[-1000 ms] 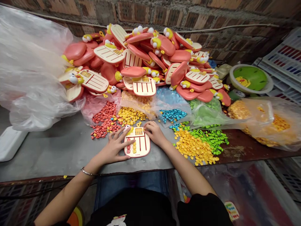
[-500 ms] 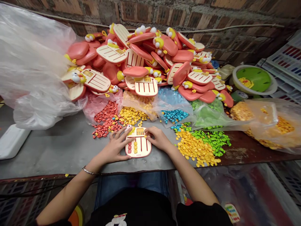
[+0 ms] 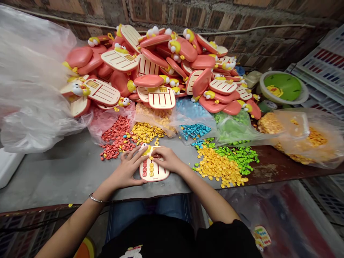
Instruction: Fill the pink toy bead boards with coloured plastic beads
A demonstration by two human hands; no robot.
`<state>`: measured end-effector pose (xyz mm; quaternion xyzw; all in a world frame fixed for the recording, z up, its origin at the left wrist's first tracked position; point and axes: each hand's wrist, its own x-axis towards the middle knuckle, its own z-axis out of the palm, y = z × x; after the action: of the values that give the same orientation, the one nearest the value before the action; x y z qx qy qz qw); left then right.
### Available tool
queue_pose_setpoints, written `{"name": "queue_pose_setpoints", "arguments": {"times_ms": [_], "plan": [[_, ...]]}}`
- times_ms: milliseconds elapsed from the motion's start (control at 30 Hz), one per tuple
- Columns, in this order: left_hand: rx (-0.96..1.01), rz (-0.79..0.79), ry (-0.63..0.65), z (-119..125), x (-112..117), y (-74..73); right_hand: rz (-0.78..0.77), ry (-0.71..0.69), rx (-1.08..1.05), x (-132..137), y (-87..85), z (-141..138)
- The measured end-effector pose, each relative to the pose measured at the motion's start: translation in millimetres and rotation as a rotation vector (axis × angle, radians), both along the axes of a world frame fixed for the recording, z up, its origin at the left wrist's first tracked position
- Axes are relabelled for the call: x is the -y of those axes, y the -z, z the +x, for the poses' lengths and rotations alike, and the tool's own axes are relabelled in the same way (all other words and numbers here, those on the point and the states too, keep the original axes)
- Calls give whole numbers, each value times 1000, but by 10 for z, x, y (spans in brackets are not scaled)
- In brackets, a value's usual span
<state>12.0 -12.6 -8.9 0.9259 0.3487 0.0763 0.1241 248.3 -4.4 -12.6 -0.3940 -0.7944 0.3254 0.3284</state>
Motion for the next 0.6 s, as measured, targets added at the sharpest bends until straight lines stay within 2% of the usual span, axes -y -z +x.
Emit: {"name": "queue_pose_setpoints", "arguments": {"times_ms": [100,167,233,300,400,500,600], "plan": [[-1,10,16,-2,-2,-3,-4,-49,29,4,-84,70],[-4,9,17,-5,-6,-1,12,14,35,-27,-122,163],[-4,3,17,-9,-12,6,52,200,52,-111,-138,343],[0,-2,17,-12,-15,16,123,442,133,-250,-124,613],[10,-1,16,-10,-11,21,195,730,443,-489,-54,1055],[24,-7,11,-4,-3,10,147,779,755,-652,33,1347],[30,-27,7,-1,-1,-6,89,730,866,-700,99,1446]]}}
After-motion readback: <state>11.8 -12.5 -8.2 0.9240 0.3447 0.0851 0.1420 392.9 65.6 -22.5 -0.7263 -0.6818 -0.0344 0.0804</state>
